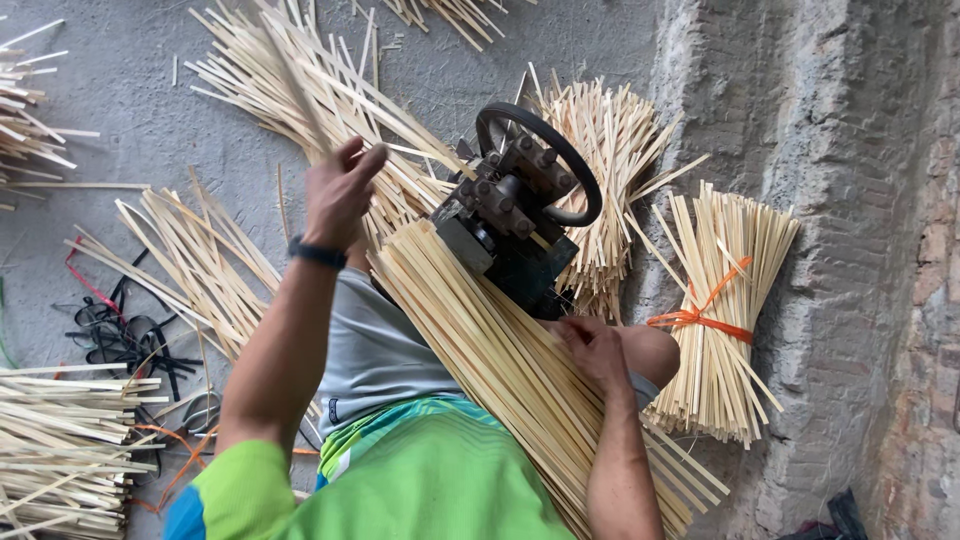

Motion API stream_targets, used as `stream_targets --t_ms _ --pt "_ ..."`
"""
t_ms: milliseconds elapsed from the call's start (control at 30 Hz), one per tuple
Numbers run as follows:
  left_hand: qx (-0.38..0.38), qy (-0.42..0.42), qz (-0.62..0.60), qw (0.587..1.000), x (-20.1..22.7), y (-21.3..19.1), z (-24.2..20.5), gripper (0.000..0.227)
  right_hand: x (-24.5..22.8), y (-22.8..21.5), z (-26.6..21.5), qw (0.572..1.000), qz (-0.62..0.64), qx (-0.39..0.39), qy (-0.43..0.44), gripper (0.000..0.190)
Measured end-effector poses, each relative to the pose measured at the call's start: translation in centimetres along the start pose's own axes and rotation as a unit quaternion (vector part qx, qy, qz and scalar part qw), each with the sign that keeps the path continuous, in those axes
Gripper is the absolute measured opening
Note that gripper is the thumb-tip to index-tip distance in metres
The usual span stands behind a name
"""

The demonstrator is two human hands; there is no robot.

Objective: The person processes bamboo strips by feeding them through a mechanical splitter and bundling the finished pieces. They feed thin strips into the machine one at a time and gather them into a large bundle held on their lap.

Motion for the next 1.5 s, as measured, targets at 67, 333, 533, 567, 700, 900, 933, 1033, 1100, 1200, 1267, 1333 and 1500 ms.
stream_targets --t_ms 67,333,533,567,700,900,933,1033,1100,1200,1267,1333,1500 --pt "-0.003 -0.094 -0.039 0.995 -2.6 2.4 3.6 0.072 -1.6 1.0 -0.2 0.999 -0.029 -0.041 0.012 0.037" --pt "-0.086 -0.097 -0.168 0.977 -4.9 9.8 10.1 0.022 -3.9 1.5 -3.4 0.993 -0.024 -0.083 0.077 0.030" --pt "-0.009 0.065 -0.118 0.991 -3.7 6.7 12.9 0.023 1.1 1.4 -4.6 0.974 -0.132 -0.084 0.162 0.024" --pt "0.003 0.098 -0.135 0.986 -2.4 4.9 14.1 0.024 0.2 0.1 -4.2 0.990 -0.119 0.011 0.067 0.022" --pt "0.025 0.117 -0.139 0.983 3.1 -2.0 15.2 0.020 0.0 -1.5 -4.7 0.983 -0.134 0.124 -0.020 0.020" --pt "-0.035 0.115 -0.229 0.966 6.3 -6.7 9.9 0.026 3.6 -5.7 -6.2 0.990 -0.098 0.098 0.005 0.015" --pt "-0.072 0.106 -0.285 0.950 6.1 -6.8 8.9 0.027 6.4 -6.8 -7.4 0.988 -0.058 0.059 0.128 0.020" --pt "-0.117 0.058 -0.382 0.915 4.2 -6.7 6.2 0.030 9.0 -10.4 -8.4 0.981 -0.068 0.074 0.167 0.023" --pt "-0.100 0.024 -0.357 0.929 2.1 -5.7 5.4 0.027 6.8 -12.7 -7.7 0.964 -0.202 0.169 0.021 0.029" --pt "-0.116 -0.021 -0.330 0.936 -0.4 -3.0 4.9 0.032 5.6 -11.2 -5.2 0.954 -0.247 0.168 0.004 0.030" --pt "-0.152 -0.033 -0.332 0.931 -1.0 -1.2 4.6 0.041 4.7 -9.8 -3.3 0.958 -0.235 0.165 0.009 0.031" --pt "-0.082 -0.113 -0.275 0.951 -3.5 0.2 4.4 0.046 4.2 -8.3 -1.3 0.961 -0.222 0.162 0.013 0.031" --pt "-0.041 -0.129 -0.202 0.970 -5.0 4.4 4.9 0.047 6.1 -5.2 1.8 0.974 -0.178 0.139 0.021 0.055"
Point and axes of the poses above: each hand's wrist, its own z-axis towards the middle knuckle, its own y-axis out of the palm, x = y × z, the point moved 8 cm from there along z, towards the middle knuckle, and after that the axes turned 12 degrees about -z, right-handed, at the moved point
